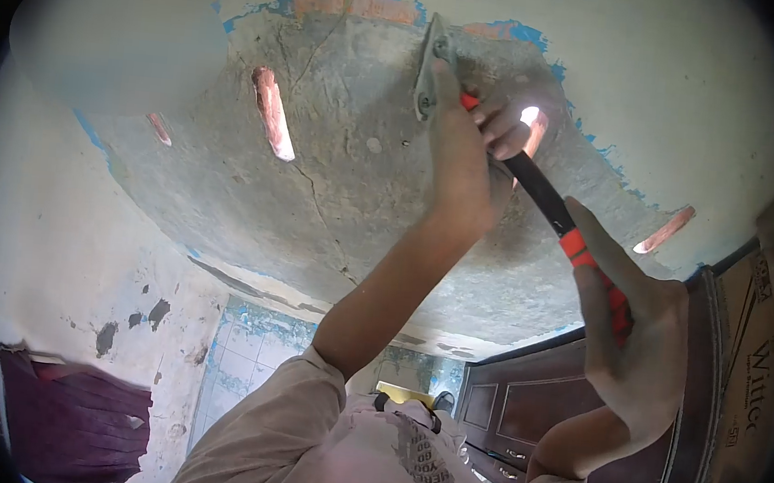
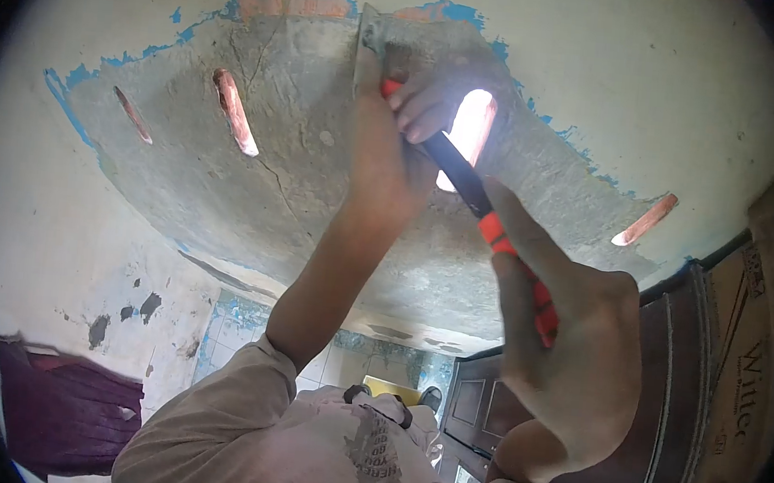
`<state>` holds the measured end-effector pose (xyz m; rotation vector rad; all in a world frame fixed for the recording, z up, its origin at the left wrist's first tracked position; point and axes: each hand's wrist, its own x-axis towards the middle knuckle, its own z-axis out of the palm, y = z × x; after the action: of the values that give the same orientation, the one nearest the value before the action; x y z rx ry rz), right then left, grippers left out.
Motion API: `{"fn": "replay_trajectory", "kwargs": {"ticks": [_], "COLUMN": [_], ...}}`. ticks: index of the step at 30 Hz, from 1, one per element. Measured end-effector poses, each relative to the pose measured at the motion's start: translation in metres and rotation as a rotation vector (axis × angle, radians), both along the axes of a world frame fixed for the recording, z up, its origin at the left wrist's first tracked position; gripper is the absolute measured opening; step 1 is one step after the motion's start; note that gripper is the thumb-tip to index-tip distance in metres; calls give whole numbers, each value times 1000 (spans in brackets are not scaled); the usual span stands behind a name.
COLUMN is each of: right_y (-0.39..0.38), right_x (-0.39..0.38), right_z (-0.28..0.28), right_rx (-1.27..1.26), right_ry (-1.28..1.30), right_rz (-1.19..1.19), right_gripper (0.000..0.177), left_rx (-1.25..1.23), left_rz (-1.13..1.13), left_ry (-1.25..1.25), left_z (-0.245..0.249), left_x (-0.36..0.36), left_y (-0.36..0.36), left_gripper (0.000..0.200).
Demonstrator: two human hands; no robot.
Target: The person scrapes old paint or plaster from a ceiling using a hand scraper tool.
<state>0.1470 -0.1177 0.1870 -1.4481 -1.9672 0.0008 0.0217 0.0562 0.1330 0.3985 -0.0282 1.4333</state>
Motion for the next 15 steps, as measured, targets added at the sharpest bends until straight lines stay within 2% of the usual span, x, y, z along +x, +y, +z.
{"fn": "replay_trajectory", "kwargs": {"ticks": [2, 5, 8, 9, 12, 13, 15], "right_y": [-1, 8, 17, 15, 3, -1, 0], "right_x": [3, 1, -8, -7, 2, 3, 6], "right_z": [3, -2, -4, -5, -2, -2, -7], "right_rx": [-24, -34, -22, -1, -18, -33, 2], "right_ry": [2, 14, 42, 47, -10, -27, -43], "right_rz": [-21, 46, 95, 80, 19, -8, -2], "right_gripper": [44, 43, 43, 43, 47, 47, 50], "left_rx": [-85, -120, 100, 29, -140, -78, -90], "left_rz": [63, 108, 45, 167, 116, 45, 106], "left_ry": [60, 61, -75, 44, 183, 100, 153], "left_z": [10, 1, -3, 6, 15, 7, 7], "left_x": [9, -7, -27, -22, -2, 3, -2], "left_y": [-13, 4, 12, 2, -14, -11, -9], "left_gripper": [50, 49, 52, 53, 53, 55, 54]}}
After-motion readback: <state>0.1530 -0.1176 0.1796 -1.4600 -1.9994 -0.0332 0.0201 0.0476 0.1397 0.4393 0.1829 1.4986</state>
